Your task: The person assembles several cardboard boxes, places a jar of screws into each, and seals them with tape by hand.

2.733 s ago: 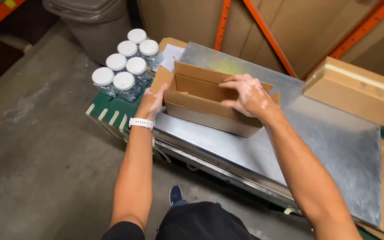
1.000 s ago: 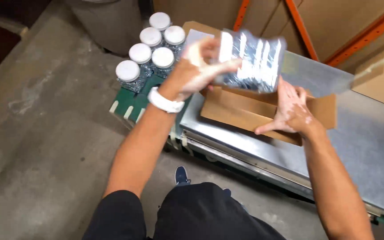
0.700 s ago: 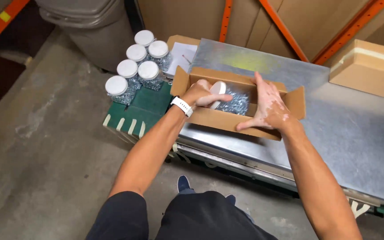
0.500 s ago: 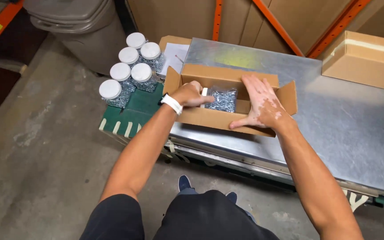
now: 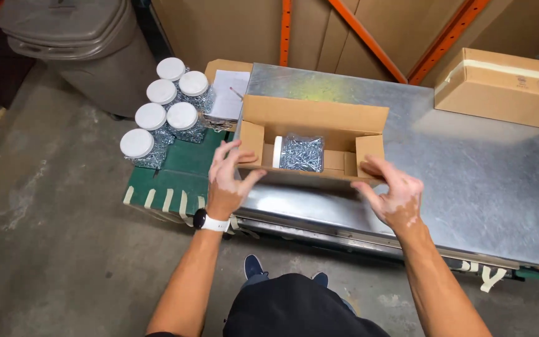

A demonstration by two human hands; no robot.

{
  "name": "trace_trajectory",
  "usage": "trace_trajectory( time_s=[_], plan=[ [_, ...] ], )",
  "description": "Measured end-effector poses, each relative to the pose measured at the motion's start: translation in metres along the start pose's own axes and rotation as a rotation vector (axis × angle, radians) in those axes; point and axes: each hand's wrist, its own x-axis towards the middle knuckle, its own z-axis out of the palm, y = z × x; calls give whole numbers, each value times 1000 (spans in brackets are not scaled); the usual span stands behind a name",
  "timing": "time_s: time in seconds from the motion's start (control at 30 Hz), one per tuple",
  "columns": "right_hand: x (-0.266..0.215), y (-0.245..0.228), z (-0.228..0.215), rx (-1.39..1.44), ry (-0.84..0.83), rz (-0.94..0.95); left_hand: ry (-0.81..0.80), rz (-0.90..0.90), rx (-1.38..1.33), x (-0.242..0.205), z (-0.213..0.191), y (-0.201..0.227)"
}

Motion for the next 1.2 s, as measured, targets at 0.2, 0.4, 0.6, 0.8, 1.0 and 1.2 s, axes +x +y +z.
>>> trace_trajectory(
  time_s=[0.2, 0.4, 0.6, 0.8, 1.0, 1.2],
  plan=[
    [65, -17, -2, -133, -89, 202, 73, -162, 80, 38, 5, 38],
    [70, 5, 8, -82, -279, 255, -95, -248, 213, 51, -4, 61],
    [30, -24, 38, -475, -257, -62, -79, -99, 514, 27, 20, 42],
    [47, -79, 87, -300, -408, -218, -38, -46, 481, 19, 22, 27],
    [48, -84, 92, -228, -389, -256, 565, -353, 177, -82, -10, -33],
    [42, -71, 100, -230, -326, -353, 556, -1192, 83, -294, 76, -147]
  ],
)
